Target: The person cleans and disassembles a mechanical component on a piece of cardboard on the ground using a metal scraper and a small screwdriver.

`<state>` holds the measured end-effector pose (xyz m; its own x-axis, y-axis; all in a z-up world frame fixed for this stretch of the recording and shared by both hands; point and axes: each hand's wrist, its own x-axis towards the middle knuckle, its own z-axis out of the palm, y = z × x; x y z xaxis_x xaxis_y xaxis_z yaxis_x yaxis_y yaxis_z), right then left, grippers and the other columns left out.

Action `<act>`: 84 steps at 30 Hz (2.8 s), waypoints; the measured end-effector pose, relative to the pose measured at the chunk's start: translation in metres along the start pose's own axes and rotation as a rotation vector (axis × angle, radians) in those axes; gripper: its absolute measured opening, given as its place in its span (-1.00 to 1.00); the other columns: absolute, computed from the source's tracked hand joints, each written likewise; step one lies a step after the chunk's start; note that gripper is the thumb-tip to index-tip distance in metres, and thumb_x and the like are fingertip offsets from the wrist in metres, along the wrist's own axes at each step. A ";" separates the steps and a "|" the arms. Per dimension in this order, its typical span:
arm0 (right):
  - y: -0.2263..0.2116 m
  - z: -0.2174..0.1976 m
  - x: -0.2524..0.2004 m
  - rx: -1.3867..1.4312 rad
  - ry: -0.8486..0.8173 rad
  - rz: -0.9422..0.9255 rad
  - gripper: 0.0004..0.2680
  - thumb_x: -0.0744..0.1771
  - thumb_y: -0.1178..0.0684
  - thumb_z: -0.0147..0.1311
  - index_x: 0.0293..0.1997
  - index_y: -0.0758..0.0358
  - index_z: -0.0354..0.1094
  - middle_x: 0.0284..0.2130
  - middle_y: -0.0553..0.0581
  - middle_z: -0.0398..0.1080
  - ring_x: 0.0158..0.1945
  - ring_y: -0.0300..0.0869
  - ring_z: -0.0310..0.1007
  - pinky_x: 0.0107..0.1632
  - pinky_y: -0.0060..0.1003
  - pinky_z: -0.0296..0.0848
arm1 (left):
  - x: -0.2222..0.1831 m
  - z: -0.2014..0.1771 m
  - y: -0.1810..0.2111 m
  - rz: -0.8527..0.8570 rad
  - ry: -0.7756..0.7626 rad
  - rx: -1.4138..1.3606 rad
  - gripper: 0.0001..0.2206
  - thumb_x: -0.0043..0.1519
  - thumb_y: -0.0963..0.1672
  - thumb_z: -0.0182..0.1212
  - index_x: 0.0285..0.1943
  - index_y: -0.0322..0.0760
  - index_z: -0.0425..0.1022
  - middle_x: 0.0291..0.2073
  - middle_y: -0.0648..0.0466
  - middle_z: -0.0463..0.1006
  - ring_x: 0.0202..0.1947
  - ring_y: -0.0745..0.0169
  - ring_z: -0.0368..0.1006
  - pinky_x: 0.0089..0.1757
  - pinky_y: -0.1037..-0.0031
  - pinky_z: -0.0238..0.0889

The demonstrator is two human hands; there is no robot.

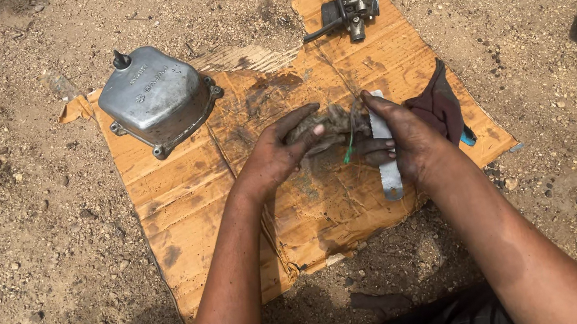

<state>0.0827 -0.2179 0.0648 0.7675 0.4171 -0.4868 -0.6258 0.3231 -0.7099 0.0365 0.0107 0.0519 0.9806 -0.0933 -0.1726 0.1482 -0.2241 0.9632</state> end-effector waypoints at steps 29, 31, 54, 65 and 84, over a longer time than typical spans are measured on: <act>0.046 0.043 -0.028 -1.544 0.165 -0.612 -0.84 0.30 0.15 0.12 -0.06 0.17 0.51 -0.49 0.28 0.53 -0.49 -0.01 0.56 -0.33 0.00 0.49 | -0.029 0.024 -0.046 0.095 0.336 -0.814 -0.57 0.40 0.05 -0.06 0.43 -0.03 0.17 0.13 0.06 0.49 -0.01 0.27 0.46 -0.25 0.42 0.40; 0.050 0.040 -0.023 -1.531 0.158 -0.628 -0.90 0.34 0.11 0.10 -0.15 0.27 0.50 -0.52 0.31 0.51 -0.51 0.02 0.54 -0.32 0.03 0.46 | -0.024 0.029 -0.049 0.090 0.298 -0.809 -0.58 0.42 0.06 -0.09 0.42 -0.05 0.21 0.10 0.06 0.47 -0.04 0.27 0.44 -0.23 0.38 0.42; 0.062 0.046 -0.016 -1.830 0.358 -0.655 -0.94 0.23 0.24 0.15 -0.47 0.42 0.50 -0.55 0.43 0.47 -0.41 0.17 0.57 -0.26 0.03 0.55 | -0.014 0.050 -0.023 0.070 0.185 -0.543 -0.58 0.45 0.01 -0.11 0.41 -0.19 0.35 0.07 -0.02 0.54 -0.07 0.19 0.39 -0.09 0.34 0.29; 0.045 0.056 -0.031 -1.518 0.277 -0.585 -0.82 0.34 0.03 0.15 -0.34 0.36 0.53 -0.58 0.39 0.47 -0.53 0.14 0.53 -0.32 0.07 0.46 | -0.013 0.038 -0.029 0.153 0.204 -0.918 -0.56 0.43 -0.03 -0.11 0.47 -0.27 0.18 0.20 -0.02 0.46 0.09 0.22 0.44 0.00 0.42 0.35; 0.059 0.050 -0.019 -1.484 0.297 -0.636 -0.85 0.31 0.05 0.14 -0.30 0.35 0.52 -0.50 0.38 0.49 -0.39 0.20 0.57 -0.26 0.09 0.50 | -0.025 0.063 -0.027 0.183 0.259 -0.737 -0.63 0.46 -0.03 -0.07 0.39 -0.20 0.34 0.10 -0.01 0.51 0.02 0.24 0.41 0.06 0.38 0.32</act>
<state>0.0243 -0.1637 0.0574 0.9417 0.3192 0.1065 0.3203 -0.7534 -0.5742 -0.0005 -0.0423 0.0175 0.9828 0.1819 -0.0321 -0.0602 0.4801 0.8752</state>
